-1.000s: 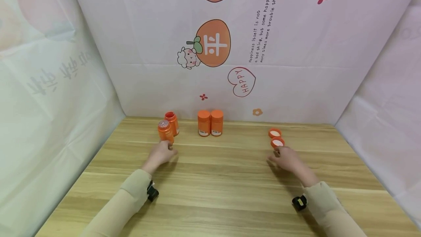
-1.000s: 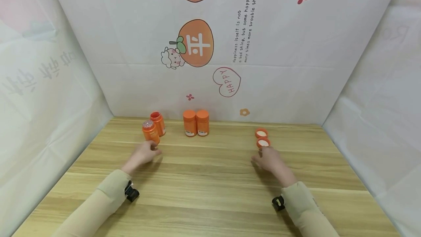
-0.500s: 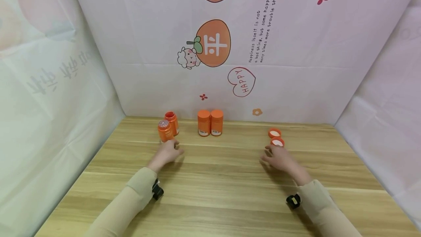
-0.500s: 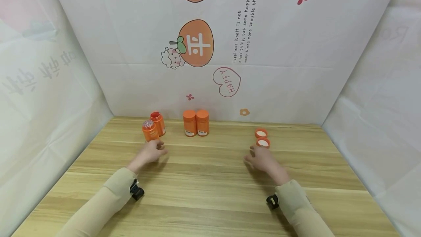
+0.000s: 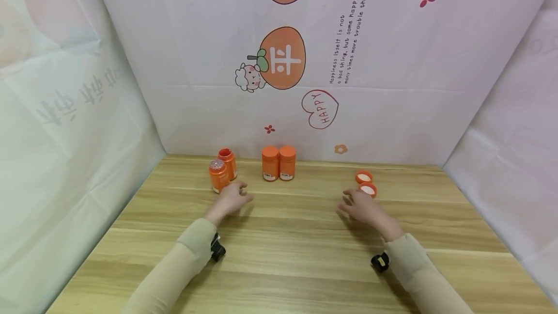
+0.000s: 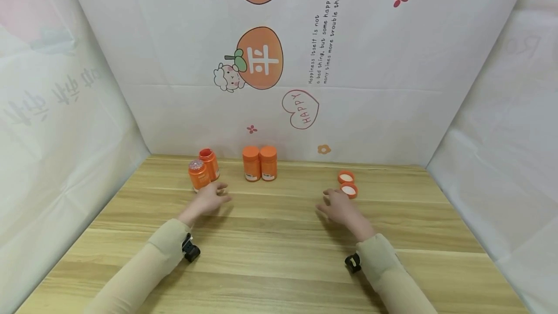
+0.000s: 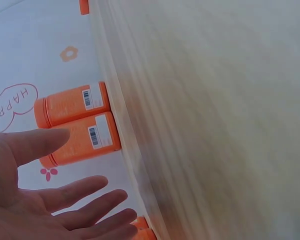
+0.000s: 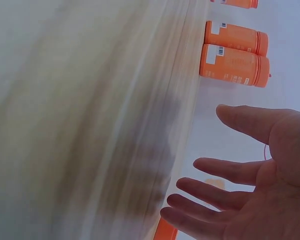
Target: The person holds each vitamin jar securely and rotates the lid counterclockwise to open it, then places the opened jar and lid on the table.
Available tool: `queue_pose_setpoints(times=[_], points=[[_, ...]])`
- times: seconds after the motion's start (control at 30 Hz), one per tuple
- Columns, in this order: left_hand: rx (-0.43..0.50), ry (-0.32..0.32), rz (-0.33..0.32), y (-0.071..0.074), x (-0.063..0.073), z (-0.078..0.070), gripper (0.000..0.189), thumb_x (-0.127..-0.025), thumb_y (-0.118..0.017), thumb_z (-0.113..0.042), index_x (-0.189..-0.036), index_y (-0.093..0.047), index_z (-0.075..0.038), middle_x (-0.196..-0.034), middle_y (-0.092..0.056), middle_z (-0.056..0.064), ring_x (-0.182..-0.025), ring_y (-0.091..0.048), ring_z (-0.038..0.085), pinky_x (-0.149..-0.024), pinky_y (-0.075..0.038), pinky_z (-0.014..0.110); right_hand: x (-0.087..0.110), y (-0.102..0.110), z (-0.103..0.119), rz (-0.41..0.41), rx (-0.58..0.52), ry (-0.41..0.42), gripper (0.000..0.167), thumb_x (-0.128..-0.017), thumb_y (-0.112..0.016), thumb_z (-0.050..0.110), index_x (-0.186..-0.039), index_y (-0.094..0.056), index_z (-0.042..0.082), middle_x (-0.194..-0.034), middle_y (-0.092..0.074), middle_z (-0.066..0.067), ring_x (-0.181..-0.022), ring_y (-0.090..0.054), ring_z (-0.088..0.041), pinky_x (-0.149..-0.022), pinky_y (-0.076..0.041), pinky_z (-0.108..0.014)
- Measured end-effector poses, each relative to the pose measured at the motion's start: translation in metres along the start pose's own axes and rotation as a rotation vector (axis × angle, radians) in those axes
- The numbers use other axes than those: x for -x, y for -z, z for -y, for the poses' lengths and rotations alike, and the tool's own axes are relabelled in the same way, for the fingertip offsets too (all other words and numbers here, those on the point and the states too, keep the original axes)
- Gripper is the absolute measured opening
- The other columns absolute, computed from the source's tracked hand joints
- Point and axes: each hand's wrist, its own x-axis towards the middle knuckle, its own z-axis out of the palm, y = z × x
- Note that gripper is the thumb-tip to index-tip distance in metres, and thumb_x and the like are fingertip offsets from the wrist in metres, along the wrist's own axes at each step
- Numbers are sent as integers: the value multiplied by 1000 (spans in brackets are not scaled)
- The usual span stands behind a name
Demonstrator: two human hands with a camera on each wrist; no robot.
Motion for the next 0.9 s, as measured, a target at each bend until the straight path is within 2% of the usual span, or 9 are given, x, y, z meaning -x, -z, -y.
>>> queue_pose_setpoints(times=[0.37,0.7,0.9], points=[[42,-8,4,-11,-10,-9,54,-89,-64,-27,-132,-50,3,-131,-54,23,-121,-51,37,-100,-41,48,-12,-6,6,13,-18,-15,56,-93,-58,29,-132,-46,-9,-131,-49,-32,-124,-43,-47,-99,-38,-56],[55,27,29,-15,-21,-16,56,-90,-62,-31,-134,-49,0,-135,-52,20,-125,-49,35,-102,-39,48,-18,-9,11,7,-15,-6,56,-93,-58,30,-133,-46,-8,-131,-50,-31,-125,-42,-46,-100,-37,-57],[57,43,19,-18,-29,-18,57,-90,-62,-33,-135,-49,-2,-135,-53,19,-124,-49,34,-102,-39,48,-22,-11,14,19,-29,-6,57,-93,-58,30,-134,-45,-7,-131,-49,-30,-125,-42,-45,-99,-37,-56]])
